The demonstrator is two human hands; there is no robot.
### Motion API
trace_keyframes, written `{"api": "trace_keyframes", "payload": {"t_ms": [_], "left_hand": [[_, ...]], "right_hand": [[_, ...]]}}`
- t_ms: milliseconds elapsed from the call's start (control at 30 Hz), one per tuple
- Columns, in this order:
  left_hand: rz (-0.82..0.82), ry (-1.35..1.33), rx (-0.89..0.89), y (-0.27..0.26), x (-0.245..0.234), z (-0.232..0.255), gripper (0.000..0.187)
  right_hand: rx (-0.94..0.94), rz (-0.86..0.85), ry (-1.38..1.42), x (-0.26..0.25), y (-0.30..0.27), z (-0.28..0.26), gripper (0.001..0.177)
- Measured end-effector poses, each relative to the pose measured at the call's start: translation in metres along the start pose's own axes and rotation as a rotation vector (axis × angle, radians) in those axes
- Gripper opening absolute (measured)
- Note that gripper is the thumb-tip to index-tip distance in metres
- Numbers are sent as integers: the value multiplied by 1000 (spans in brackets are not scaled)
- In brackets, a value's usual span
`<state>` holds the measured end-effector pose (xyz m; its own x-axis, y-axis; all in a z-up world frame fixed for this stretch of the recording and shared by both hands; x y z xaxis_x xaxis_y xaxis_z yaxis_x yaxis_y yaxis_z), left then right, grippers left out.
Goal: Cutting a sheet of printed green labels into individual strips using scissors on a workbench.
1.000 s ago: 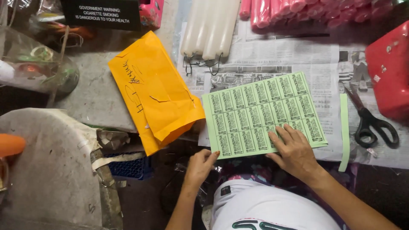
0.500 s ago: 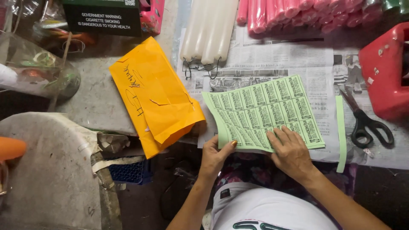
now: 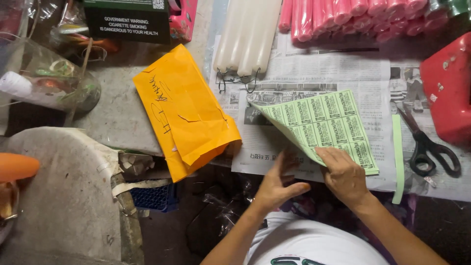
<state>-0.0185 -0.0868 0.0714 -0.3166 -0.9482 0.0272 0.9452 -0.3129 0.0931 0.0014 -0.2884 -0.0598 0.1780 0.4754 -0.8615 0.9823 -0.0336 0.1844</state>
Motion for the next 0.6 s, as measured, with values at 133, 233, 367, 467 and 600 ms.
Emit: {"api": "trace_keyframes", "payload": {"t_ms": [133,233,367,467,600], "left_hand": [[107,-30,-140,12,36,-21,99],[324,-87,-248,15,46,-74,74],[478,-37,-745,4,42,-91,59],[487,-47,-774,5,37,-89,55],[334,94,-718,12,15,-75,63]], "right_hand": [[-97,93,-141,13,-10,-4,63],[-168,91,-131,-4,-4,-19,68],[-188,-57,-118,-18,-10,-25,80],[-256,-120,47,-34,-4,-30,84],[-263,-116,206,-70,18,-33,72]]}}
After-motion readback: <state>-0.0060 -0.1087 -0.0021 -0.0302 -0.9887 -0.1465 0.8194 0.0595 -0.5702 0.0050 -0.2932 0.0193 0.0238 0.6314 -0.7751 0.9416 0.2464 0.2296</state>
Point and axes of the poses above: each hand's wrist, its own y-axis towards the middle knuckle, its own x-axis out of the palm, z = x × y, the point moved 3 cm from there along y, towards the middle knuckle, and after that the axes turned 14 degrees about x, right-handed, at the moved point
